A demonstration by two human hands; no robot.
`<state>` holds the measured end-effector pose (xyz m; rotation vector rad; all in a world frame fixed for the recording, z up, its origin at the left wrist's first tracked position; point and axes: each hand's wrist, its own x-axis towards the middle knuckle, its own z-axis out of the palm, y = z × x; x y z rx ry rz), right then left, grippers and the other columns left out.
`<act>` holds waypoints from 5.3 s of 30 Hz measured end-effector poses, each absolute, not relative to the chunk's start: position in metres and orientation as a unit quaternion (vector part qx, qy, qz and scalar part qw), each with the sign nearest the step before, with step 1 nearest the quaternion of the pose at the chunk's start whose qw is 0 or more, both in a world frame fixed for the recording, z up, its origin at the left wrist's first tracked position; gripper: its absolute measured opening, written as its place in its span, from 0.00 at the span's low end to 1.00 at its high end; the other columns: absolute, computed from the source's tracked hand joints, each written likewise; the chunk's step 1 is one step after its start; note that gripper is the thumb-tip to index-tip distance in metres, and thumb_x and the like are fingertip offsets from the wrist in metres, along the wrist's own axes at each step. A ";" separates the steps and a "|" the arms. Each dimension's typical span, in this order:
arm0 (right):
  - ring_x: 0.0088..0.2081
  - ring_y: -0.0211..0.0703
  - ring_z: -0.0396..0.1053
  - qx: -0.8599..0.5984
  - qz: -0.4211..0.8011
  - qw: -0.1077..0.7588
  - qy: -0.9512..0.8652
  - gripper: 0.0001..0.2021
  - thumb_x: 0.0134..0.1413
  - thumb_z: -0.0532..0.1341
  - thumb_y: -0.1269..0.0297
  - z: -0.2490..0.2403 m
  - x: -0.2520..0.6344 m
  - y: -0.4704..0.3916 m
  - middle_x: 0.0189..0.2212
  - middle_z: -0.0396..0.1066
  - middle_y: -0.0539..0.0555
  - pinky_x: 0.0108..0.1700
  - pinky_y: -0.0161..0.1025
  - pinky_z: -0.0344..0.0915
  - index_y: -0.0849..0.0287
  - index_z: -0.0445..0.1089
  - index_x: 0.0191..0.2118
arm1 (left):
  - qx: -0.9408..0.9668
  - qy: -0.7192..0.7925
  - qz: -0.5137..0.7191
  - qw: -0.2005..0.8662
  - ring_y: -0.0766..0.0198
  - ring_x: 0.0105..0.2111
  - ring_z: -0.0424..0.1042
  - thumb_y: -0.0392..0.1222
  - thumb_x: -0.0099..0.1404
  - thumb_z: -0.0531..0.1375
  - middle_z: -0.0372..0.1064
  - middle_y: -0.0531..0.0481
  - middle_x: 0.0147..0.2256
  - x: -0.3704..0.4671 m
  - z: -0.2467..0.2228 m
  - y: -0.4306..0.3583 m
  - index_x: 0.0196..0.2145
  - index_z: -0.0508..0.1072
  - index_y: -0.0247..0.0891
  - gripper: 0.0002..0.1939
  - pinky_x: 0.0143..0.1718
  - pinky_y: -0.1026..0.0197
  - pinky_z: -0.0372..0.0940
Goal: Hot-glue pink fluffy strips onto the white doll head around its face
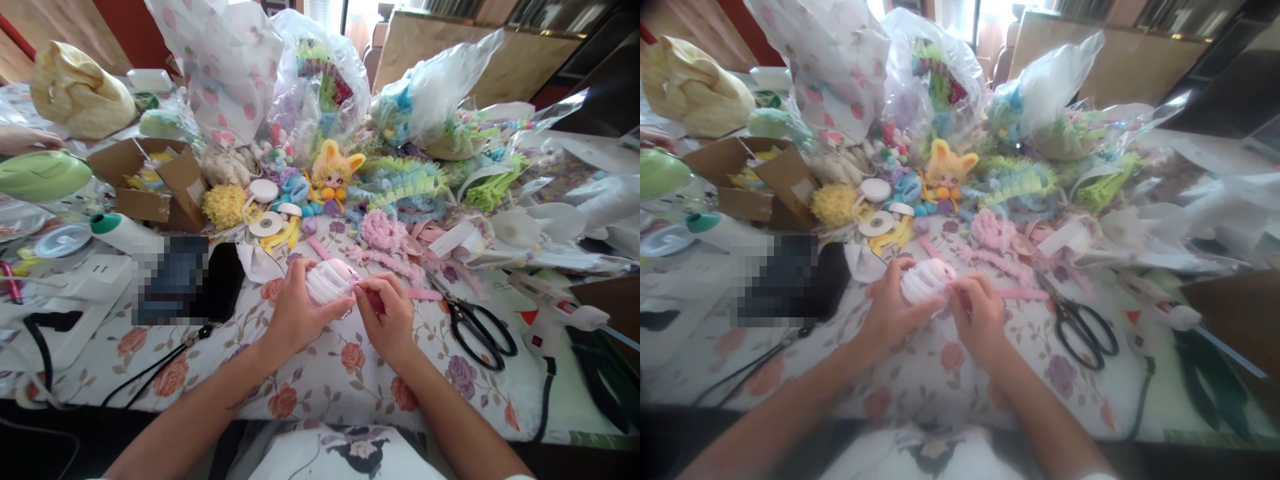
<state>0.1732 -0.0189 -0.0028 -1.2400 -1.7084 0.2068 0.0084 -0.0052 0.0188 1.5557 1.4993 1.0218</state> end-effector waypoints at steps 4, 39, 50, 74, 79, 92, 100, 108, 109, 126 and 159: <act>0.31 0.39 0.68 -0.508 0.079 0.496 -0.699 0.03 0.57 0.60 0.71 -0.002 0.173 -0.019 0.31 0.67 0.51 0.30 0.36 0.65 0.54 0.67 0.35 | 0.634 0.587 0.379 0.332 0.50 0.47 0.66 0.58 0.48 0.68 0.64 0.45 0.45 0.008 0.018 -0.006 0.47 0.60 0.41 0.35 0.49 0.52 0.59; 0.25 0.37 0.69 -0.535 0.035 0.473 -0.699 0.07 0.52 0.65 0.63 0.011 0.176 -0.023 0.27 0.74 0.50 0.28 0.35 0.65 0.58 0.70 0.37 | 0.325 0.360 0.444 0.753 0.57 0.39 0.74 0.39 0.59 0.63 0.70 0.46 0.45 0.003 0.008 0.014 0.54 0.61 0.43 0.26 0.37 0.58 0.70; 0.24 0.36 0.65 -0.484 0.077 0.493 -0.718 0.01 0.52 0.64 0.71 0.020 0.172 -0.028 0.22 0.70 0.50 0.28 0.34 0.61 0.59 0.72 0.32 | 0.268 0.286 0.412 0.823 0.57 0.38 0.74 0.36 0.62 0.58 0.75 0.46 0.40 0.001 0.011 0.015 0.61 0.59 0.38 0.30 0.42 0.58 0.68; 0.20 0.31 0.54 -0.500 0.111 0.539 -0.669 0.08 0.52 0.62 0.72 0.021 0.163 -0.033 0.17 0.57 0.44 0.24 0.32 0.53 0.59 0.64 0.25 | 0.223 0.294 0.413 0.832 0.61 0.33 0.75 0.37 0.55 0.67 0.74 0.52 0.30 0.005 0.006 0.010 0.50 0.68 0.40 0.25 0.34 0.65 0.69; 0.19 0.30 0.52 -0.507 0.114 0.532 -0.668 0.10 0.53 0.62 0.72 0.019 0.163 -0.034 0.17 0.56 0.43 0.23 0.32 0.52 0.58 0.62 0.23 | 0.243 0.274 0.410 0.835 0.60 0.36 0.76 0.37 0.58 0.64 0.75 0.46 0.39 0.003 -0.002 0.009 0.55 0.63 0.39 0.27 0.37 0.63 0.69; 0.20 0.36 0.55 -0.446 -0.044 0.497 -0.743 0.08 0.50 0.63 0.75 0.015 0.171 -0.036 0.17 0.59 0.46 0.22 0.36 0.51 0.55 0.64 0.28 | 0.337 0.243 0.358 0.836 0.55 0.41 0.72 0.40 0.46 0.72 0.70 0.44 0.46 -0.001 0.007 0.012 0.50 0.64 0.40 0.35 0.37 0.61 0.64; 0.22 0.36 0.56 -0.428 -0.033 0.482 -0.764 0.09 0.50 0.63 0.75 0.007 0.170 -0.038 0.18 0.62 0.47 0.25 0.37 0.53 0.55 0.63 0.27 | 0.398 0.331 0.377 0.768 0.67 0.29 0.67 0.36 0.48 0.70 0.67 0.53 0.33 0.005 0.014 0.009 0.44 0.65 0.39 0.27 0.30 0.65 0.58; 0.21 0.33 0.53 -0.465 0.106 0.514 -0.713 0.09 0.53 0.61 0.72 0.019 0.167 -0.038 0.18 0.56 0.45 0.24 0.34 0.51 0.57 0.62 0.25 | 0.393 0.328 0.371 0.774 0.65 0.30 0.68 0.39 0.48 0.68 0.68 0.52 0.34 0.006 0.019 0.008 0.45 0.64 0.40 0.27 0.28 0.65 0.58; 0.21 0.33 0.53 -0.473 0.128 0.518 -0.701 0.09 0.53 0.61 0.72 0.020 0.166 -0.037 0.18 0.55 0.45 0.24 0.33 0.51 0.57 0.61 0.25 | 0.393 0.328 0.372 0.774 0.64 0.30 0.69 0.39 0.48 0.69 0.68 0.51 0.34 0.006 0.018 0.008 0.45 0.63 0.40 0.27 0.29 0.65 0.59; 0.22 0.32 0.51 -0.491 0.292 0.500 -0.650 0.12 0.54 0.62 0.67 0.026 0.175 -0.034 0.19 0.55 0.45 0.24 0.33 0.50 0.59 0.60 0.23 | 0.412 0.316 0.354 0.778 0.64 0.30 0.69 0.39 0.48 0.69 0.68 0.51 0.35 0.002 0.013 0.010 0.44 0.65 0.40 0.26 0.29 0.65 0.61; 0.23 0.33 0.46 -0.480 0.480 0.438 -0.589 0.25 0.51 0.66 0.59 0.016 0.186 -0.022 0.19 0.45 0.43 0.25 0.35 0.45 0.57 0.48 0.18 | 0.395 0.374 0.339 0.768 0.64 0.29 0.70 0.36 0.46 0.69 0.73 0.49 0.31 0.004 0.011 0.010 0.46 0.74 0.35 0.27 0.30 0.66 0.63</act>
